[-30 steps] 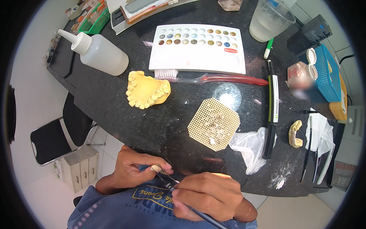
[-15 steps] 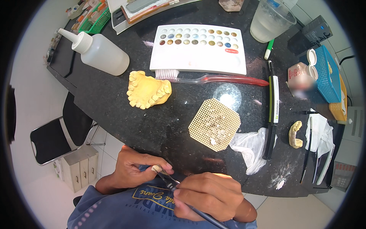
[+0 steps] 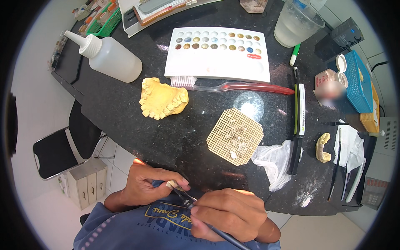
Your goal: The person uses a fine brush to apply color to a small dental prosthesis held in their left hand. They repeatedly dip the brush into a color palette to select pigments and carefully paint the surface of the object.
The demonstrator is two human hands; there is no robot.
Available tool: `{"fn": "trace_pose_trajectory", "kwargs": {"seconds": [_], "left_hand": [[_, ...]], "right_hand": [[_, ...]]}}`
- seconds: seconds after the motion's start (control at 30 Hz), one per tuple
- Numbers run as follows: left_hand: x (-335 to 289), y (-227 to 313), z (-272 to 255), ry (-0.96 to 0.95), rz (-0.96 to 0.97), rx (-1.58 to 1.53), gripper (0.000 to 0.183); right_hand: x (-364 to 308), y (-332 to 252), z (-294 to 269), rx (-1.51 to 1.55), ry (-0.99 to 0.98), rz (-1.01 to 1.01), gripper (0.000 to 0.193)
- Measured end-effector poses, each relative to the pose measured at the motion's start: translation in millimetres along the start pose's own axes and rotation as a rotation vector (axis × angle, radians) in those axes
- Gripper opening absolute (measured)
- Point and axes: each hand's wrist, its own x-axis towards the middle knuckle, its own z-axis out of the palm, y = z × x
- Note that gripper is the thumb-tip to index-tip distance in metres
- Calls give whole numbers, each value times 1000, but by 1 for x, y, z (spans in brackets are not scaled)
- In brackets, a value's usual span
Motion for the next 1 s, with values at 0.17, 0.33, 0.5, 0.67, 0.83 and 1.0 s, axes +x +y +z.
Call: {"fn": "trace_pose_trajectory", "kwargs": {"seconds": [0.17,0.33,0.5,0.67,0.83,1.0], "left_hand": [[0,0,0,3,5,-1,22],[-1,-1,2,28,8,-17,21],[-1,-3,1,29,20,19,20],[-1,-4,2,42,24,2,20],[-1,-5,2,38,36,13,21],[-1,-3,2,39,28,3,21]], "right_hand": [[-1,0,0,-7,13,-3,22],[-2,1,0,3,5,-9,23],[-2,0,-3,18,-29,3,23],[-2,1,-1,30,-27,-1,24],[-2,1,0,22,-24,3,24],[-1,-1,-4,16,-52,9,24]]}}
